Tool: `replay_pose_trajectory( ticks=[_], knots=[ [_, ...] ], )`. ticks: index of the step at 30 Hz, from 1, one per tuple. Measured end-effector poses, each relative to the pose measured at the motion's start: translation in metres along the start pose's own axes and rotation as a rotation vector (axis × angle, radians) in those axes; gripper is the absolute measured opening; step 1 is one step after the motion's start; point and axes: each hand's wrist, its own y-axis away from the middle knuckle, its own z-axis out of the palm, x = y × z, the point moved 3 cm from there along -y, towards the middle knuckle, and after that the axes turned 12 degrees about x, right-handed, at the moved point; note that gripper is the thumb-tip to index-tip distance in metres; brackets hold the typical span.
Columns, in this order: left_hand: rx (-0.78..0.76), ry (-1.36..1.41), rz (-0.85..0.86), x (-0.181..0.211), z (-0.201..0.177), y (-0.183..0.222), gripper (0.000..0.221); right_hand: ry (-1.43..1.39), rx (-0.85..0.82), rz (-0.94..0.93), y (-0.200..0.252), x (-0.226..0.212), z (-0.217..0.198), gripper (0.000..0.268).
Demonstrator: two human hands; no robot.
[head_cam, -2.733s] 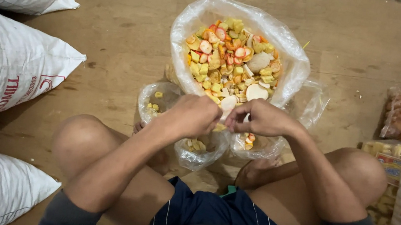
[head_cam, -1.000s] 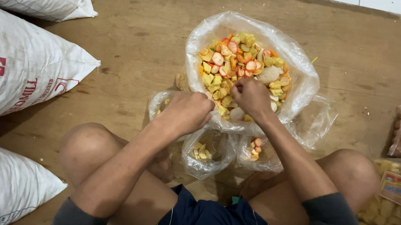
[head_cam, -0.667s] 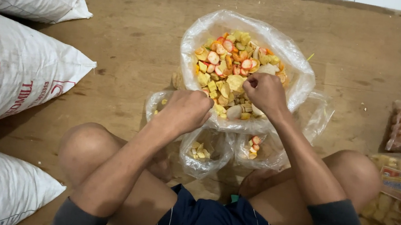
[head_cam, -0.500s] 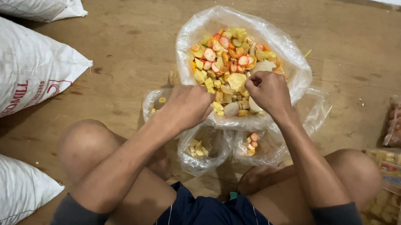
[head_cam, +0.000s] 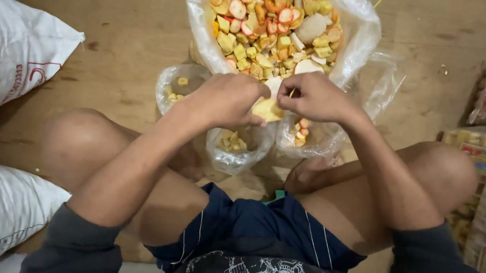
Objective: A person is sitting on the floor and manually sorting crackers or chips from a large plastic bag into smaller ones.
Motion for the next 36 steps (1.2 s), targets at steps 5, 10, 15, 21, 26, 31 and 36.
replay_pose_trajectory(
  ticks=[5, 10, 15, 21, 26, 31, 36],
  knots=[
    [-0.179, -0.028, -0.039, -0.01, -0.004, 0.008, 0.047, 0.019, -0.152, -0.008, 0.009, -0.007, 0.024, 0.022],
    [-0.18, -0.036, -0.112, -0.017, -0.02, 0.013, 0.042, 0.1, -0.342, -0.009, 0.012, -0.007, 0.028, 0.03],
    [-0.181, -0.06, -0.165, -0.023, -0.023, 0.015, 0.036, 0.193, -0.257, 0.102, 0.002, 0.0, -0.007, 0.031],
    [0.011, -0.153, -0.099, -0.032, -0.017, 0.007, 0.028, 0.19, 0.175, -0.013, -0.044, 0.051, 0.013, 0.028],
    [0.08, -0.177, -0.044, -0.037, -0.013, 0.003, 0.027, 0.272, 0.208, -0.032, -0.074, 0.065, 0.05, 0.04],
    [0.098, -0.168, -0.023, -0.039, -0.013, 0.006, 0.027, 0.308, 0.214, -0.028, -0.079, 0.051, 0.051, 0.046],
    [0.118, -0.19, -0.027, -0.051, -0.004, 0.009, 0.029, 0.339, 0.283, -0.084, -0.096, 0.064, 0.056, 0.031]
  ],
)
